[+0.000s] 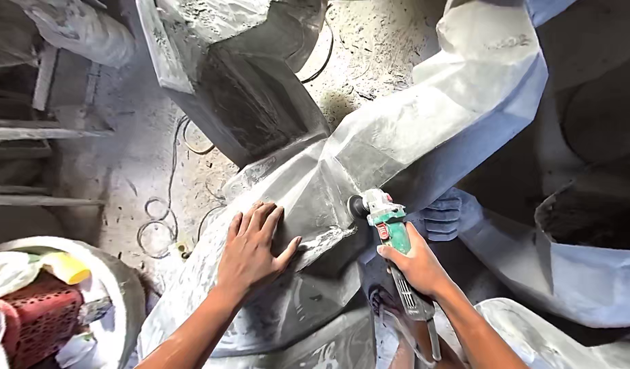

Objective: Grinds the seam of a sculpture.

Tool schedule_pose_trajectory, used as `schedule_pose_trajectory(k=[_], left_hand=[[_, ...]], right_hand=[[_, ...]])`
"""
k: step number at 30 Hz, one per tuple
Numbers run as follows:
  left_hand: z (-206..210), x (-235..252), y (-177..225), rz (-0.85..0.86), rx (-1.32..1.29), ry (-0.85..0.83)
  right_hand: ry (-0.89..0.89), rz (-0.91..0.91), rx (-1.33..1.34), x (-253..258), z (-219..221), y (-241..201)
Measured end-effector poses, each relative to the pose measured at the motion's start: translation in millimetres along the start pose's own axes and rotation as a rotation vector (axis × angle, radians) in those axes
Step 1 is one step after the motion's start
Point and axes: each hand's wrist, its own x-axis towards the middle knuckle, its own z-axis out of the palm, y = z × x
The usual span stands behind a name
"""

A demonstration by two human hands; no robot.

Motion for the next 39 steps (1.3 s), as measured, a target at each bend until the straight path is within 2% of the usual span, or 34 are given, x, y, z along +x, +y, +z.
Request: schedule_pose_trajectory(k=[9,17,22,28,34,39], left_hand=[[1,3,4,-0.027,0.052,-0.078],[0,2,6,-0.03,0.047,-0.108],[1,2,7,-0.035,0.045,-0.114],[0,3,8,-0.035,0.033,-0.147],[1,2,8,-0.038,0.021,-0.132],[0,3,8,-0.036,0.024,-0.141]], right_hand=[[0.001,0.086,-0.135,-21,3,-24],[0.018,0.086,0.042,0,6,-40],[-0.013,0.074,0.02,-24,11,-35],[0.054,0.108,0.121,3,13,-45],[0.019,0.107,0.134,-13,13,-41],[0.062,0.099,0.102,4,15,-47]])
